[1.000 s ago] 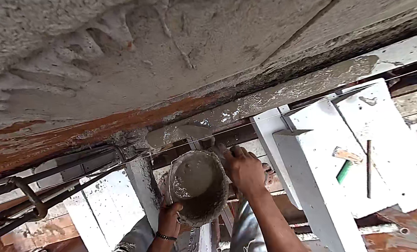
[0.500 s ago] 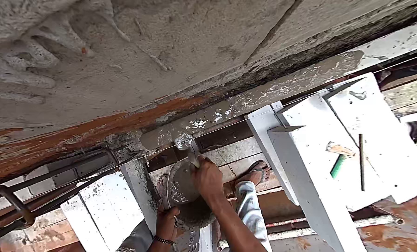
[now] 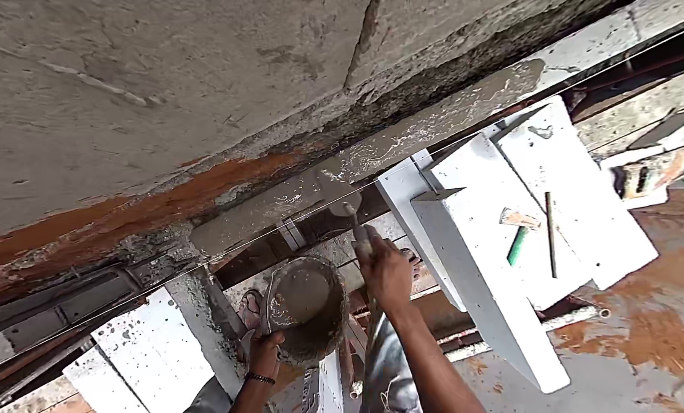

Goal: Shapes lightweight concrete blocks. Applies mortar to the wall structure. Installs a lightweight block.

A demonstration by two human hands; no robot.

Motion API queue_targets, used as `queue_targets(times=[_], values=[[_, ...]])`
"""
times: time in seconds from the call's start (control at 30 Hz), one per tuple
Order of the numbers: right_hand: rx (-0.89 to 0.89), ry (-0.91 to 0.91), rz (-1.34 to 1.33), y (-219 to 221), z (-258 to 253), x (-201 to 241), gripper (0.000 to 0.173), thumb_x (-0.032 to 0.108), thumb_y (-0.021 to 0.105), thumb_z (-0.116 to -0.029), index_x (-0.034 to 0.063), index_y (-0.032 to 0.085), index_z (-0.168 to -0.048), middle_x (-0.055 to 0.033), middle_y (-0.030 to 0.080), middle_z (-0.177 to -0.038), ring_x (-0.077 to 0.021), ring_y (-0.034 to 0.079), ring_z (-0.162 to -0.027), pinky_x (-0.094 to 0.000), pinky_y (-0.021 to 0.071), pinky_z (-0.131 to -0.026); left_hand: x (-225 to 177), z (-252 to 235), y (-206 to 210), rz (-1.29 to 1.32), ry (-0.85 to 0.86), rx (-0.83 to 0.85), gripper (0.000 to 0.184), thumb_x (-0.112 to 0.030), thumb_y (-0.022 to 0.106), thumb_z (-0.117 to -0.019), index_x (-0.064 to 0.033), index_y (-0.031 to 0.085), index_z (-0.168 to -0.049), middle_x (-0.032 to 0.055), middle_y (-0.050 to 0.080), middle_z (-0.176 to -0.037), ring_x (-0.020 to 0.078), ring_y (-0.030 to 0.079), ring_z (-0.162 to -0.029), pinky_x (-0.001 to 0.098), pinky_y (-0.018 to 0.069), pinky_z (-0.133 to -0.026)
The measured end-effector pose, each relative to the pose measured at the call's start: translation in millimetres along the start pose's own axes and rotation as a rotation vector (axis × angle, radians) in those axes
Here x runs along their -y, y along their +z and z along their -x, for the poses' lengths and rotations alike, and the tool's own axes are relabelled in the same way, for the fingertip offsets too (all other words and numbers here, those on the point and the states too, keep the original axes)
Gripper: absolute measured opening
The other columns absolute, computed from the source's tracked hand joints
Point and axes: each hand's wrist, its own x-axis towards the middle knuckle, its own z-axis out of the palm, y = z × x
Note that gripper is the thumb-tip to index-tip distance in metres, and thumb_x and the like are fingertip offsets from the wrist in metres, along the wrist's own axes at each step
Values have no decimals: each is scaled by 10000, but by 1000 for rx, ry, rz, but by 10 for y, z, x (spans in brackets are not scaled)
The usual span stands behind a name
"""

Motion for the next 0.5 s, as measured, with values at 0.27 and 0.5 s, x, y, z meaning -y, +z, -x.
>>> queue_targets(times=[0.27, 0.5], values=[[605, -147, 328, -77, 438, -815, 438, 448, 602, -979, 249, 661, -1364, -162, 700, -1204, -406, 703, -1006, -635, 553, -795, 389, -564, 152, -237, -61, -11, 608, 164, 620, -798, 68, 497, -1385, 224, 605, -1214, 236, 600, -1001, 401, 522, -844], [853, -133, 152, 1389, 778, -769, 471, 303, 527, -1056, 151, 527, -1502, -240, 457, -1547, -418, 411, -1448, -621, 278, -1192, 766, -1036, -111, -425, -97, -48, 714, 168, 607, -759, 31, 444, -1441, 235, 575, -1265, 264, 587, -1005, 468, 520, -819]])
